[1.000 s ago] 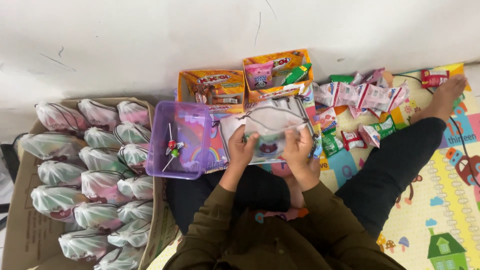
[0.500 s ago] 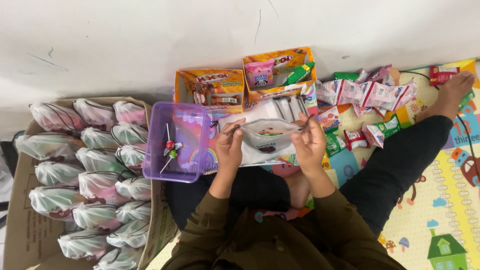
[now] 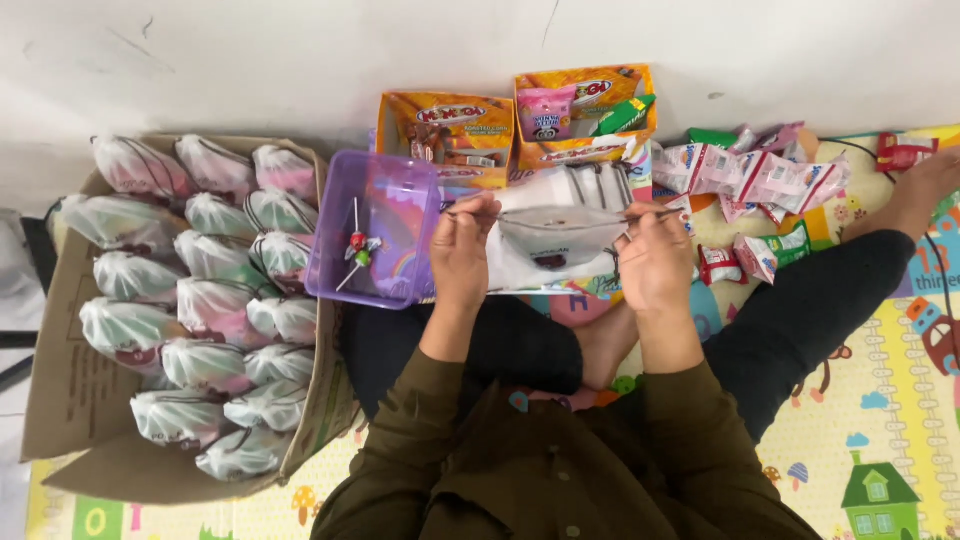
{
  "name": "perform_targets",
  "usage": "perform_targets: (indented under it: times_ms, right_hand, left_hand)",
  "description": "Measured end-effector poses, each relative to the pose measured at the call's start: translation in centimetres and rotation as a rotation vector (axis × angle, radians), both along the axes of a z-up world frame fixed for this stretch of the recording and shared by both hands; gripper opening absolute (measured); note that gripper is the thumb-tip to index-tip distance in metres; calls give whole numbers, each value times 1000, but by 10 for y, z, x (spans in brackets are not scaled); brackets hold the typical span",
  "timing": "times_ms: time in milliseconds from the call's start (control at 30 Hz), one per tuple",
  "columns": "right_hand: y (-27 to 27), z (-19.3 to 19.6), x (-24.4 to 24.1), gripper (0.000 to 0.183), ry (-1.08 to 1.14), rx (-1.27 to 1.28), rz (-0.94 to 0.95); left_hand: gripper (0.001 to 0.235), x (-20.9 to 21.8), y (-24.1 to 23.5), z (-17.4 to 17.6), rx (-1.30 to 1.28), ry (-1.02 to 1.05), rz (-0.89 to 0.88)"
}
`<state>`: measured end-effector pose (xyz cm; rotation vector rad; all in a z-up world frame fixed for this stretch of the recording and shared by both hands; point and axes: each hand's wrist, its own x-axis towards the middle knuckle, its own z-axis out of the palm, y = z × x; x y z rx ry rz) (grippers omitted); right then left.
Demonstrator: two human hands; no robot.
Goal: The person is sitting on the floor and packing various snacks and candies into small plastic gift bags, which are then placed into a cardboard box.
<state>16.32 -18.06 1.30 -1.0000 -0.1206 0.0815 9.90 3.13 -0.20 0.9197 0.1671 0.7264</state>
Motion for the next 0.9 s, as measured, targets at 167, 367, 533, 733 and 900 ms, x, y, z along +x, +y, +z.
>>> perform_targets:
  times_ms: [167, 367, 533, 733, 900]
  right_hand:
    - [-27, -9, 6, 21, 88, 106, 29]
    - [-50, -4, 15, 19, 220, 106, 66]
    - [-79, -26, 31, 18, 274, 77, -66]
    - [-38, -18, 3, 16, 148, -11, -72]
    - [-14, -11, -15, 129, -460, -739, 363]
  left_hand:
    - [25, -14, 20, 6, -267, 38, -64]
    - [22, -20, 40, 8, -412, 20, -70]
    - [21, -21, 62, 9, -402, -4, 52]
    - [58, -20, 27, 50, 998, 107, -31]
    - [36, 5, 11, 27, 1429, 388, 9]
